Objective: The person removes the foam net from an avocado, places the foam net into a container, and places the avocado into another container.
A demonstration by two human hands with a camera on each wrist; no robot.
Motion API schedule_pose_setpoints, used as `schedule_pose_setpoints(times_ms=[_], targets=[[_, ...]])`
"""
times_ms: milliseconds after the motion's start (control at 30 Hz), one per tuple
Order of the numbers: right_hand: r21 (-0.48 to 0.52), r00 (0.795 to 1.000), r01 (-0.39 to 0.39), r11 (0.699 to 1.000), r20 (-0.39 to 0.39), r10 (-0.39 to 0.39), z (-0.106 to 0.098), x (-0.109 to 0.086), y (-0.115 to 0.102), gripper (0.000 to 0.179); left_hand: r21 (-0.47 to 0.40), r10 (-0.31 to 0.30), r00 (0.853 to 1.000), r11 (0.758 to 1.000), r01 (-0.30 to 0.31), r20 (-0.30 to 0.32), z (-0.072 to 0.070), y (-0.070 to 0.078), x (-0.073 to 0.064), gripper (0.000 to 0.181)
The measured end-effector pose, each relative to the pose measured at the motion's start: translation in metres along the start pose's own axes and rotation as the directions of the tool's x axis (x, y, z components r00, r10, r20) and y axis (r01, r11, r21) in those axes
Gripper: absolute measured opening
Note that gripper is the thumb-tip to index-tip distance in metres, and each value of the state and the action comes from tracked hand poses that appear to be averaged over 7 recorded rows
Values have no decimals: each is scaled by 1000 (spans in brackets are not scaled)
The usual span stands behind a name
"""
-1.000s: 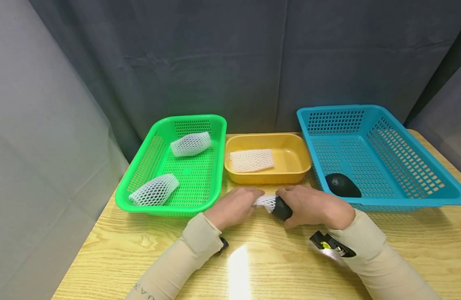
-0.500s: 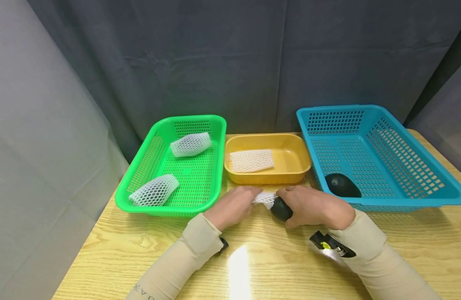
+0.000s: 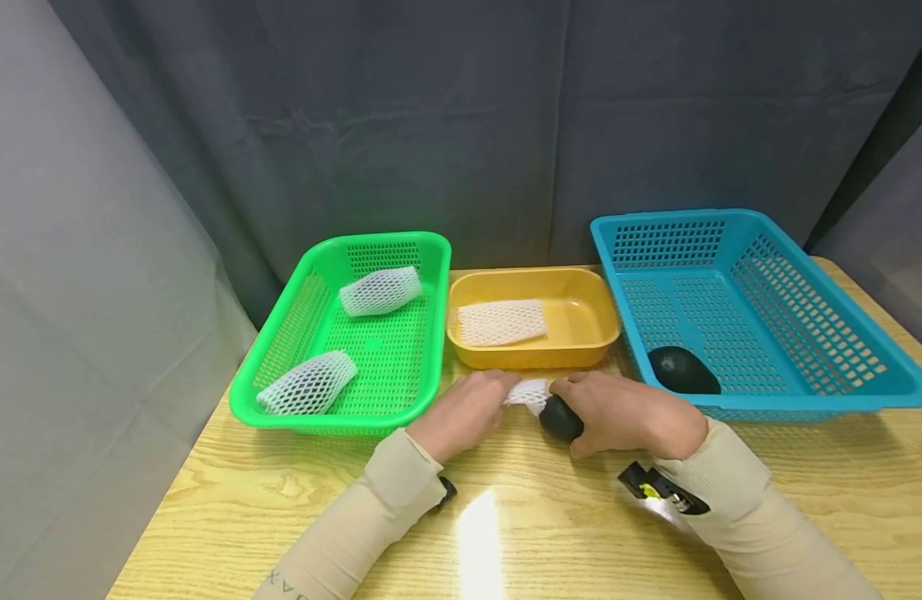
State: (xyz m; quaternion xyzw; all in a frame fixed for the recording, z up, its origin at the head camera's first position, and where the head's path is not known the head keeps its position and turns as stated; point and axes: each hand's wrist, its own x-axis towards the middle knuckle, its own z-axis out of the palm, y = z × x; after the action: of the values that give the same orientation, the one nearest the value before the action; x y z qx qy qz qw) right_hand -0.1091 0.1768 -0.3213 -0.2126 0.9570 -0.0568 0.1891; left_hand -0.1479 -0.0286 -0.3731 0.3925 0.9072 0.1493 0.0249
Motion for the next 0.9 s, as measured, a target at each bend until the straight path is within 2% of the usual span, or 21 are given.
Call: schedule_pose_setpoints(times_ms=[200,567,767,900], targets=[[4,1000,18,1000,-3,-18,0,-1,-1,63,4,11,1000,1000,-11,-11,0,0,-1,41],[9,1000,-1,1000,6,1,0,1,-2,61,-8,25,999,1000,-25,-39,-2,1,-1,39],[8,1000,-8,1000,3,8,1,2,-3,68,-12,22,998,1000,-22,-53,-2,1,-2,42],[6,1000,1,1000,-8,-1,1,1,-2,65,-15,21,998,1000,-22,-64,-3,2,-2,43]])
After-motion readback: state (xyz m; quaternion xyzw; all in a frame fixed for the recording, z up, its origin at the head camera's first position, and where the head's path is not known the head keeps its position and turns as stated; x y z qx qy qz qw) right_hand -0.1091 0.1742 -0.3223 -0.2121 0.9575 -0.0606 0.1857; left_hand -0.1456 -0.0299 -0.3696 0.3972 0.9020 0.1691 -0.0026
